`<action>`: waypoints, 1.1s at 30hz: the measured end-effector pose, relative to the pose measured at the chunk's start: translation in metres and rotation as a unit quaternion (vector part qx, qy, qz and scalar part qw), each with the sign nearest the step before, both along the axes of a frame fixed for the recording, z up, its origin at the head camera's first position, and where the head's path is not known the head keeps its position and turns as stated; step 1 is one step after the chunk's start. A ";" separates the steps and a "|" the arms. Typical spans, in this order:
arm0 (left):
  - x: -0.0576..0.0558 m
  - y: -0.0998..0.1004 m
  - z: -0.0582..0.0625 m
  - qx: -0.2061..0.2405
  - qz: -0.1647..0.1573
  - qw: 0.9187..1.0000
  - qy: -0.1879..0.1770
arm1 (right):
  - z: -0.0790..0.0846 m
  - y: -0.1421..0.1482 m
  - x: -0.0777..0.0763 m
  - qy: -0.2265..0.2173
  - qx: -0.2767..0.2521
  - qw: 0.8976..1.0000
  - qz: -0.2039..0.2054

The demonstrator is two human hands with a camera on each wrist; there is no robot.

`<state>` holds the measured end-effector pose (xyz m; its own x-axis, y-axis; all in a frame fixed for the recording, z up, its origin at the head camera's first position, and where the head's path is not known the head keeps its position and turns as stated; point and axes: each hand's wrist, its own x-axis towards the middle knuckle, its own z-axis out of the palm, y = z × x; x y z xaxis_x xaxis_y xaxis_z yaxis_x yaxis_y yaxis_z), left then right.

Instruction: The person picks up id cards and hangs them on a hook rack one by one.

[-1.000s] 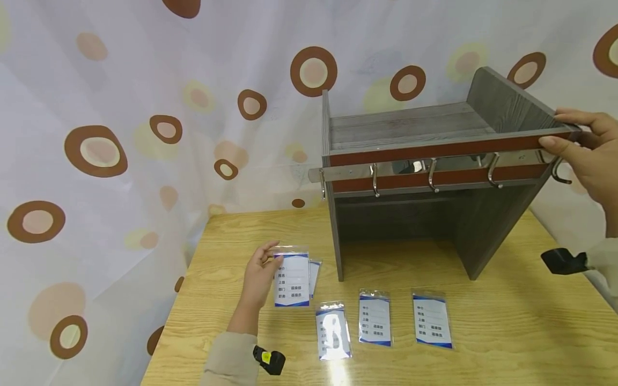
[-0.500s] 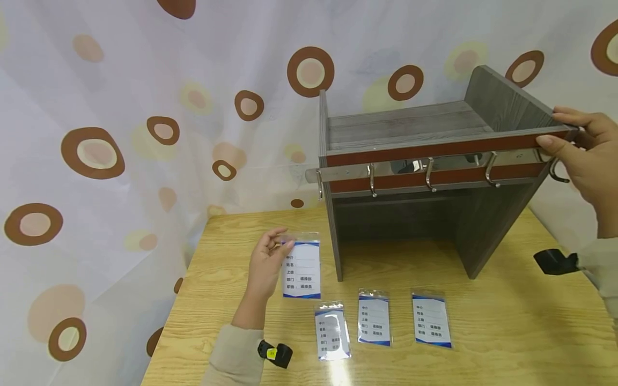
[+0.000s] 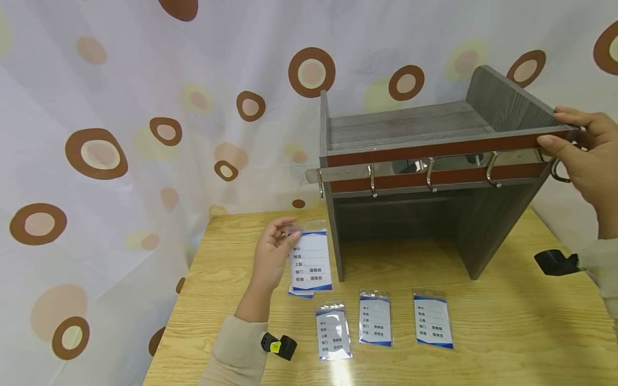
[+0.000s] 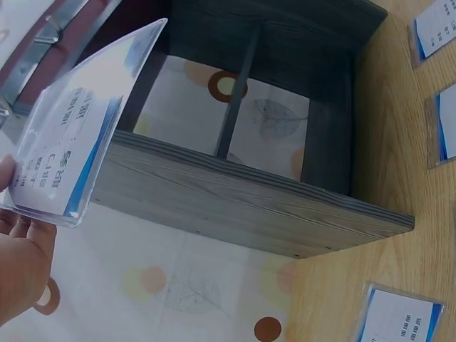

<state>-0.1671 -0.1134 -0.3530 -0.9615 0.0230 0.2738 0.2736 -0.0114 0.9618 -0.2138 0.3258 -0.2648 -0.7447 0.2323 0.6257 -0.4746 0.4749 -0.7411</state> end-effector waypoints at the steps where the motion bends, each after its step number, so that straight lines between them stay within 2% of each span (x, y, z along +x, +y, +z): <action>1: 0.000 0.001 0.001 0.001 -0.004 1.000 0.003 | 0.000 0.000 0.000 0.002 -0.001 1.000 -0.001; 7: 0.002 0.006 0.009 0.003 -0.012 1.000 0.017 | 0.000 0.003 -0.001 0.017 -0.023 0.999 0.015; 17: 0.000 0.015 0.023 0.006 -0.017 0.999 0.037 | -0.002 0.007 -0.002 0.014 -0.035 0.999 0.023; 23: -0.003 0.020 0.028 0.020 -0.032 0.997 0.062 | -0.003 0.007 -0.001 0.018 -0.029 0.999 0.015; 33: -0.009 0.030 0.036 0.018 -0.026 0.998 0.062 | -0.001 0.009 -0.002 0.015 -0.002 1.000 -0.008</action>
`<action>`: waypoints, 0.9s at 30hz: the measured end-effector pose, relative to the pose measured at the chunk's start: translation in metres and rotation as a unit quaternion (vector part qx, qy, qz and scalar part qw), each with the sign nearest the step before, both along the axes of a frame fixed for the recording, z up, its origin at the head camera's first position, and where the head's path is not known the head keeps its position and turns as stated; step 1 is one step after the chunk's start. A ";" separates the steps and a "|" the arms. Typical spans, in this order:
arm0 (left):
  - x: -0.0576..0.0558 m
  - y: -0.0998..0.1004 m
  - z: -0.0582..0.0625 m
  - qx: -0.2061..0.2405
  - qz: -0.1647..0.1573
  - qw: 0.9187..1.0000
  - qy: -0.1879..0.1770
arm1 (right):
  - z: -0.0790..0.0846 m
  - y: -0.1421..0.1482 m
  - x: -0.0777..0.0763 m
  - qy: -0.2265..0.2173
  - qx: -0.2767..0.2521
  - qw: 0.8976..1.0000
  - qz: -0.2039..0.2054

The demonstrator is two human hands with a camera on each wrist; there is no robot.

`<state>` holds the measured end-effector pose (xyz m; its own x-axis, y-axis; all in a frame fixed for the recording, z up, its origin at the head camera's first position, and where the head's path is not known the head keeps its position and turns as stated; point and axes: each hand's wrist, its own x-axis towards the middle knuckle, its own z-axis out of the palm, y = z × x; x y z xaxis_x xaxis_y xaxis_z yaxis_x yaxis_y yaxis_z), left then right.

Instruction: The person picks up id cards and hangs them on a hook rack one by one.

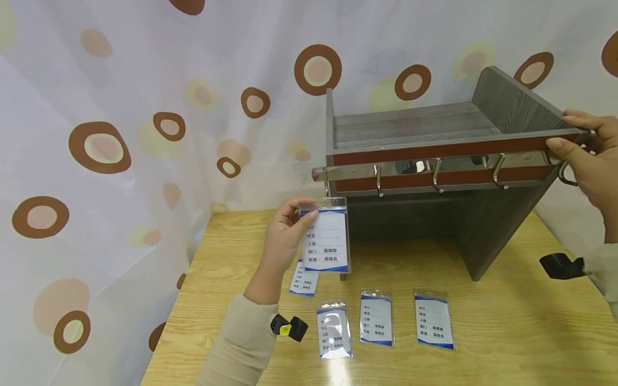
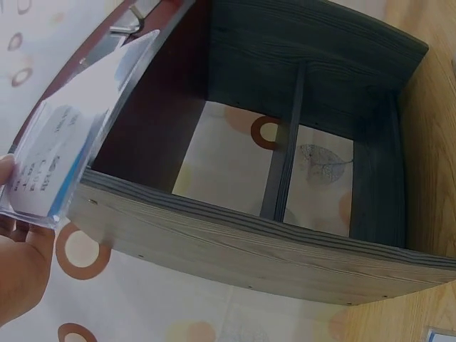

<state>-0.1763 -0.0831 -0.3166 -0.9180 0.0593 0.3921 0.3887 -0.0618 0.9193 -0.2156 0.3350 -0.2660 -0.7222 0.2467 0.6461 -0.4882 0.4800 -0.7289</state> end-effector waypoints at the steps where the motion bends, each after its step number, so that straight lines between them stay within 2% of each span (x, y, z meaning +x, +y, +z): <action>1: -0.001 0.001 0.001 0.001 -0.001 1.000 0.002 | 0.000 0.000 0.000 0.000 0.000 1.000 0.001; 8: -0.005 0.005 0.004 0.001 0.003 1.000 0.007 | -0.001 0.000 0.000 0.003 -0.020 1.000 0.014; 16: -0.004 0.008 0.006 -0.009 0.006 1.000 0.019 | -0.001 -0.001 0.000 0.003 -0.014 1.000 0.014; 20: -0.004 0.012 0.007 -0.012 0.024 0.999 0.021 | 0.000 0.000 0.000 0.003 -0.009 1.000 0.012; 27: -0.004 0.017 0.009 -0.012 0.066 0.998 -0.004 | 0.000 0.000 0.000 -0.001 -0.004 1.000 0.000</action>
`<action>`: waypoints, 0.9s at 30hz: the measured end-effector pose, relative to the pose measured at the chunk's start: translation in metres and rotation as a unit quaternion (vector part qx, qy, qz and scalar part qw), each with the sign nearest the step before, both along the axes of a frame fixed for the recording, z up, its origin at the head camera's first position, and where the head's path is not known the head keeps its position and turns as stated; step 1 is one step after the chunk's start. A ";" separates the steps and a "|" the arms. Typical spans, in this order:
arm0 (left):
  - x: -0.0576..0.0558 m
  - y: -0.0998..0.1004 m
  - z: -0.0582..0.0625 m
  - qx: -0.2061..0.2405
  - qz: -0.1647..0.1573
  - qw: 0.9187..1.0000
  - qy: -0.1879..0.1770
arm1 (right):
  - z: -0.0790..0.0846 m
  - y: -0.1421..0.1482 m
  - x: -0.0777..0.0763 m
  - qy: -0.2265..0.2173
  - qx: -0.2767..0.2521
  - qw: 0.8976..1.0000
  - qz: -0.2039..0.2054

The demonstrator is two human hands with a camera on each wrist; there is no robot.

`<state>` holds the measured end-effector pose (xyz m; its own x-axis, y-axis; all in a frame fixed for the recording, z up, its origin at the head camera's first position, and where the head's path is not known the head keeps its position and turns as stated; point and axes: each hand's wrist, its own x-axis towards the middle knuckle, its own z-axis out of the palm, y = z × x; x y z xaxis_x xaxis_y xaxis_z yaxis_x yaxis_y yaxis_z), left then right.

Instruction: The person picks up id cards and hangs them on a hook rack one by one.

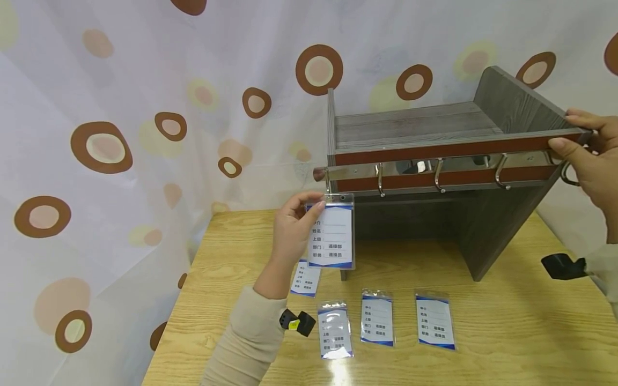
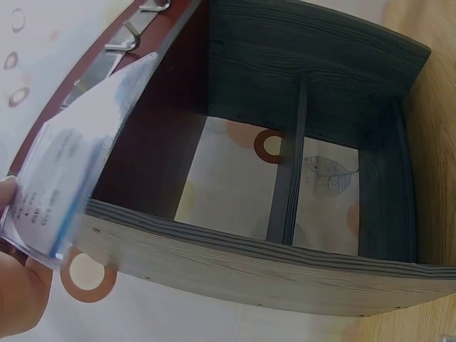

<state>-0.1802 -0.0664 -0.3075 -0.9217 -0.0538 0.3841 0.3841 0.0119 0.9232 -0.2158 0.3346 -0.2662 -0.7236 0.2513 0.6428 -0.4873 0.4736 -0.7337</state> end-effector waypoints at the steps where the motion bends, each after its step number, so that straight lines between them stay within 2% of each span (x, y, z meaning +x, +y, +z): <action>1: 0.000 0.000 0.000 -0.002 0.005 1.000 -0.002 | 0.000 0.000 0.000 0.000 0.000 1.000 0.000; 7: -0.001 0.000 0.000 -0.016 0.017 1.000 0.005 | 0.000 0.001 0.000 0.008 0.007 1.000 0.004; 19: -0.004 0.000 -0.006 -0.004 0.013 0.997 0.071 | -0.002 0.003 0.000 0.032 0.013 0.999 0.017; 27: -0.007 -0.001 -0.009 -0.009 0.007 0.996 0.092 | -0.003 0.002 0.000 0.035 0.006 0.999 0.020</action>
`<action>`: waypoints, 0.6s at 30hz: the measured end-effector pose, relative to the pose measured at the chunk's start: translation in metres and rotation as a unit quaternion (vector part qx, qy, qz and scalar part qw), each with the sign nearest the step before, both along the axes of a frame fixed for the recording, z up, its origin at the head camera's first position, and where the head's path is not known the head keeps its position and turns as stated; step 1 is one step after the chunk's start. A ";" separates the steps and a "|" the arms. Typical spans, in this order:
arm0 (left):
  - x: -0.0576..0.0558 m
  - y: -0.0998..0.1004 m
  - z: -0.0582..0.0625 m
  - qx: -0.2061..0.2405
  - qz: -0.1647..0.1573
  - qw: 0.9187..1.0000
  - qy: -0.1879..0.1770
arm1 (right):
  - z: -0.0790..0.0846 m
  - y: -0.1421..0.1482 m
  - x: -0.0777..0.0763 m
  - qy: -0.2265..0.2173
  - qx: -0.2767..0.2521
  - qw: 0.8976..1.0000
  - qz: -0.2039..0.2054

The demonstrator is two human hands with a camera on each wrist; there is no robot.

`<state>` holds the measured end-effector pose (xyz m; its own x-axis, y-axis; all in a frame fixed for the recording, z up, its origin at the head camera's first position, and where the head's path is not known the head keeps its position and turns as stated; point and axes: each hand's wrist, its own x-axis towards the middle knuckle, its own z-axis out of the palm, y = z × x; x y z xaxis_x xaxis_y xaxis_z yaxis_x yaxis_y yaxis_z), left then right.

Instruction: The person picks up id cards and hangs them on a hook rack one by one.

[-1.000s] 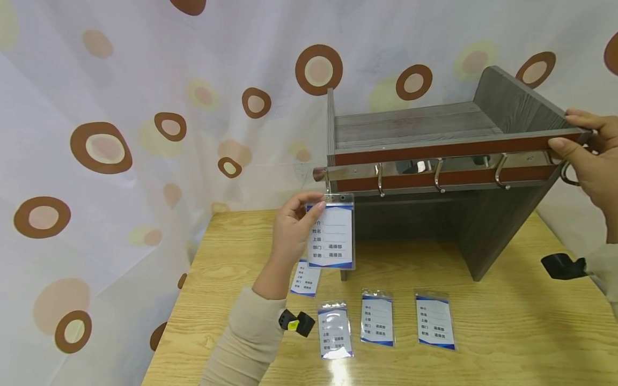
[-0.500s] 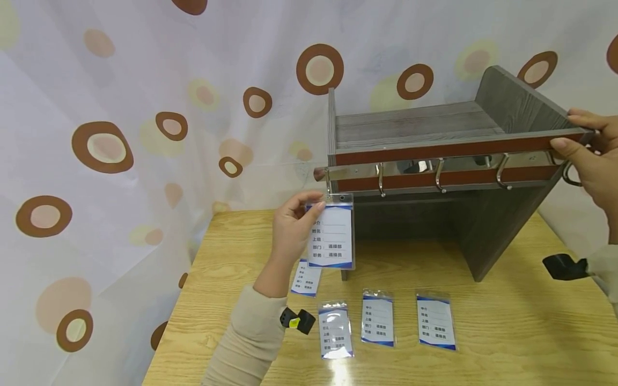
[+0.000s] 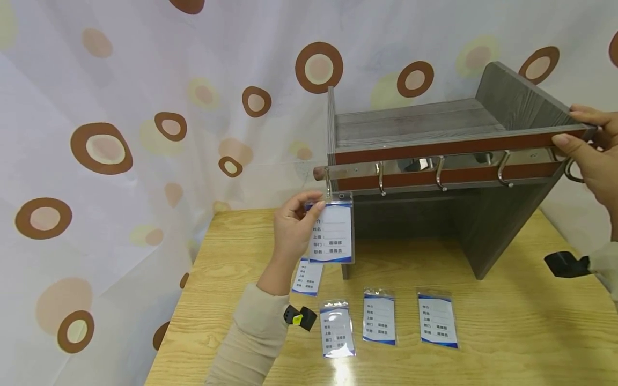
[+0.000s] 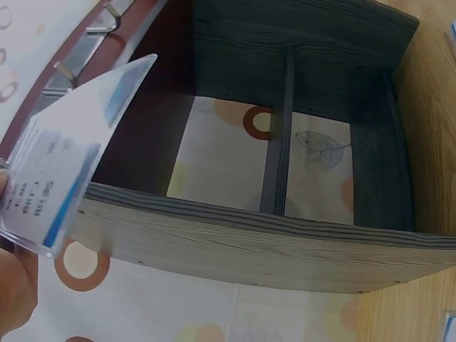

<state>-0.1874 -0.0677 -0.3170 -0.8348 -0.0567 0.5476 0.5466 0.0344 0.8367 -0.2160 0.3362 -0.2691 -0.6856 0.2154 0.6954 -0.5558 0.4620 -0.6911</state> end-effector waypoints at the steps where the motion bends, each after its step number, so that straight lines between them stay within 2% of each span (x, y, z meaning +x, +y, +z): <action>1: -0.001 0.000 -0.001 0.000 -0.001 1.000 0.001 | 0.000 0.000 0.000 0.003 -0.002 1.000 0.004; 7: -0.007 0.001 -0.005 0.011 -0.009 1.000 0.007 | 0.000 0.000 0.001 -0.001 -0.006 1.000 0.009; 14: -0.009 0.003 -0.007 0.004 -0.008 0.998 0.058 | -0.001 0.001 0.002 0.007 0.004 1.000 0.001; 18: -0.010 0.004 -0.007 0.002 -0.001 0.998 0.062 | -0.001 0.001 0.002 0.014 0.010 1.000 0.004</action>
